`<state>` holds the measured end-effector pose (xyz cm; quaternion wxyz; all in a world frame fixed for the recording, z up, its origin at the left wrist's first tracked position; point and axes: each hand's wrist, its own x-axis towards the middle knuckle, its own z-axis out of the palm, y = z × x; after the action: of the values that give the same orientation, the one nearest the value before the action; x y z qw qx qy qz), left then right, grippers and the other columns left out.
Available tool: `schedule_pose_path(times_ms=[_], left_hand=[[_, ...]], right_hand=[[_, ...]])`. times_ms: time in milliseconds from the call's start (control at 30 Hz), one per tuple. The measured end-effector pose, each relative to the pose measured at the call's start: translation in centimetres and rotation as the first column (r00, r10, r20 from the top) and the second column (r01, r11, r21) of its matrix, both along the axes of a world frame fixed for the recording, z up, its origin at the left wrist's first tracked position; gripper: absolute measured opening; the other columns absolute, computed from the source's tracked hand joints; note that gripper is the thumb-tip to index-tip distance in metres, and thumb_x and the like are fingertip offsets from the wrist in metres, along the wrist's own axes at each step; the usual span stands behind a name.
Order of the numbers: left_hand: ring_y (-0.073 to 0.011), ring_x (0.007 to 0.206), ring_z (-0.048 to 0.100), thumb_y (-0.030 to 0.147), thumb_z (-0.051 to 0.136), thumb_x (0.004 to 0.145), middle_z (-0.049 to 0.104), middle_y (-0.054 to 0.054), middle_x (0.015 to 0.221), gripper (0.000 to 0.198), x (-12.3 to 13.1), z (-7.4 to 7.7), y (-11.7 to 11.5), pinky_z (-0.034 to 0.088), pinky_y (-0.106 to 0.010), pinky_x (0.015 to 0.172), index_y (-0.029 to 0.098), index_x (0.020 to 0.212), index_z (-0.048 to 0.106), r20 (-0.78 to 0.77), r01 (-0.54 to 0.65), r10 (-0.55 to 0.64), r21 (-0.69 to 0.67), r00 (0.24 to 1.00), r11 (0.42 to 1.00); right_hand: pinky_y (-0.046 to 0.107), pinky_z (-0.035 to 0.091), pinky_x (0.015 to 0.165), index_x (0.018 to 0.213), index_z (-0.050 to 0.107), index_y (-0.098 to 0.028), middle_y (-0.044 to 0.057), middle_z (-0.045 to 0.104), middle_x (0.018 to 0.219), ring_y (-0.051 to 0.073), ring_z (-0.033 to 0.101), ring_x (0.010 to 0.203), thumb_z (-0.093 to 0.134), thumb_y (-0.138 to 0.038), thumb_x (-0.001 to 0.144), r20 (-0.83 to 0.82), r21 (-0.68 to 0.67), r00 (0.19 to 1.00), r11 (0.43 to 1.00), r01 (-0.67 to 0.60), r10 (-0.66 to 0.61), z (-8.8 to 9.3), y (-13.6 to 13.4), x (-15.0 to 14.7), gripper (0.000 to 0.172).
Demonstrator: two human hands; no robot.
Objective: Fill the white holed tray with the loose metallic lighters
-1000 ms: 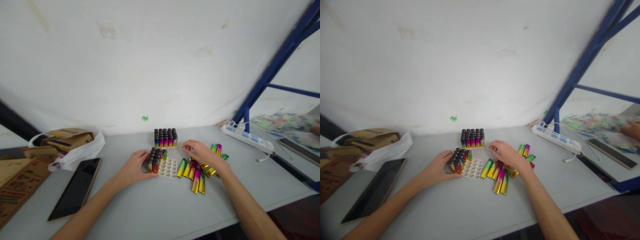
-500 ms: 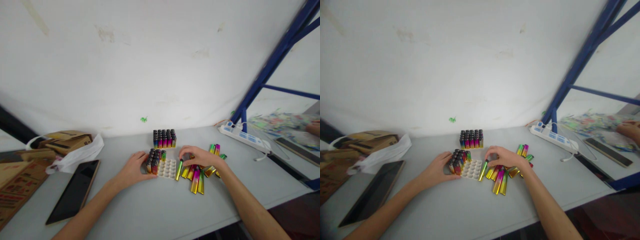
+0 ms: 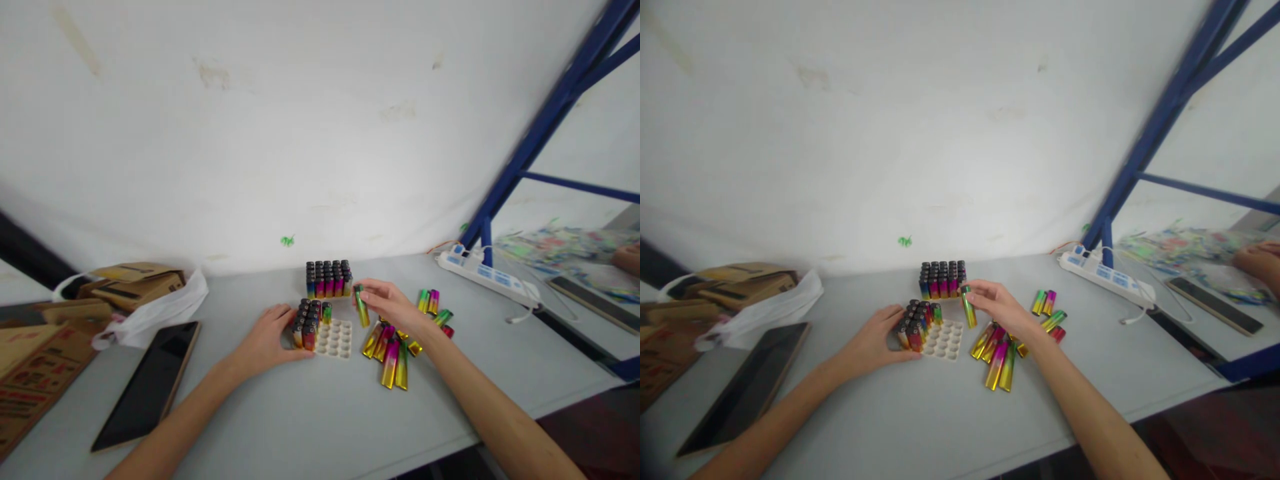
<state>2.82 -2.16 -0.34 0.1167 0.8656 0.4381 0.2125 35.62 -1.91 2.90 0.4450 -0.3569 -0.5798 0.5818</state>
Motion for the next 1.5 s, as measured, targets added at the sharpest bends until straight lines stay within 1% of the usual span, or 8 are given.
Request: schedule_pose_path(times_ms=[100,233,467,600,767,1133,1367,1500], left_hand=[[-0.0370,0.110,0.072,0.081,0.086,0.068,0.078,-0.010,0.115,0.072,-0.1,-0.1,0.0,0.058,-0.047,0.100,0.025,0.112,0.078,0.012,-0.003,0.003,0.007,1.000,1.000],[-0.0370,0.111,0.072,0.080,0.086,0.068,0.078,-0.010,0.116,0.073,0.0,0.1,-0.1,0.057,-0.047,0.101,0.024,0.113,0.077,-0.008,-0.002,0.002,0.001,1.000,1.000],[-0.0392,0.113,0.072,0.080,0.086,0.068,0.077,-0.012,0.119,0.074,0.0,0.1,-0.1,0.057,-0.049,0.103,0.022,0.114,0.077,-0.009,-0.006,0.006,-0.006,1.000,1.000],[-0.0381,0.112,0.072,0.080,0.086,0.068,0.077,-0.011,0.117,0.073,0.0,0.0,-0.1,0.057,-0.048,0.101,0.023,0.112,0.077,-0.010,-0.007,0.007,0.001,1.000,1.000],[-0.0376,0.110,0.072,0.080,0.087,0.068,0.077,-0.011,0.116,0.072,-0.1,-0.3,0.0,0.058,-0.048,0.100,0.024,0.112,0.076,0.003,0.006,-0.006,0.017,1.000,1.000],[-0.0371,0.108,0.073,0.080,0.088,0.066,0.076,-0.011,0.114,0.075,-0.2,-0.4,0.3,0.058,-0.047,0.097,0.022,0.112,0.076,-0.028,-0.002,0.001,-0.016,1.000,1.000],[-0.0368,0.108,0.072,0.080,0.088,0.066,0.077,-0.011,0.114,0.074,-0.3,-0.6,0.4,0.058,-0.047,0.099,0.023,0.112,0.076,0.000,0.009,-0.009,0.014,1.000,1.000],[-0.0383,0.113,0.072,0.078,0.090,0.065,0.077,-0.012,0.118,0.077,-0.1,-0.5,0.3,0.057,-0.048,0.103,0.021,0.115,0.076,-0.028,-0.016,0.016,-0.008,0.999,1.000]], right_hand=[[0.034,0.053,0.082,0.096,0.073,-0.021,0.004,0.072,0.090,0.019,0.065,0.083,0.082,-0.062,0.091,-0.004,-0.020,1.000,1.000,-0.009,0.009,-0.4,-0.1,-0.7,0.042],[0.031,0.049,0.074,0.099,0.070,-0.021,0.001,0.065,0.090,0.016,0.059,0.076,0.077,-0.065,0.094,-0.078,-0.087,0.995,0.994,-0.068,0.061,-0.3,-0.5,-1.6,0.044],[0.025,0.025,0.055,0.106,0.068,-0.021,-0.005,0.042,0.079,0.012,0.032,0.063,0.075,-0.070,0.092,-0.123,-0.198,0.991,0.978,-0.071,0.047,-0.4,-1.0,-2.8,0.051],[0.025,0.021,0.054,0.089,0.056,-0.023,-0.008,0.035,0.071,0.011,0.023,0.058,0.072,-0.073,0.088,-0.122,-0.246,0.992,0.968,-0.042,0.012,-0.4,-0.9,-3.2,0.053],[0.027,0.010,0.050,0.075,0.039,-0.025,-0.011,0.020,0.065,0.010,0.008,0.056,0.061,-0.062,0.085,-0.103,-0.274,0.995,0.961,-0.034,0.005,0.1,-1.3,-3.4,0.044],[0.028,0.006,0.050,0.071,0.039,-0.025,-0.011,0.022,0.063,0.010,0.007,0.055,0.057,-0.045,0.079,-0.083,-0.218,0.992,0.973,0.074,-0.094,1.4,-2.1,-3.9,0.029],[0.028,0.007,0.048,0.070,0.041,-0.025,-0.011,0.022,0.062,0.009,0.008,0.053,0.058,-0.054,0.078,-0.105,-0.288,0.993,0.958,0.018,-0.051,1.1,-1.7,-3.6,0.035],[0.028,0.007,0.048,0.068,0.040,-0.025,-0.011,0.024,0.060,0.009,0.009,0.053,0.057,-0.049,0.074,-0.090,-0.263,0.996,0.965,-0.004,-0.020,0.8,-1.6,-3.7,0.031]])
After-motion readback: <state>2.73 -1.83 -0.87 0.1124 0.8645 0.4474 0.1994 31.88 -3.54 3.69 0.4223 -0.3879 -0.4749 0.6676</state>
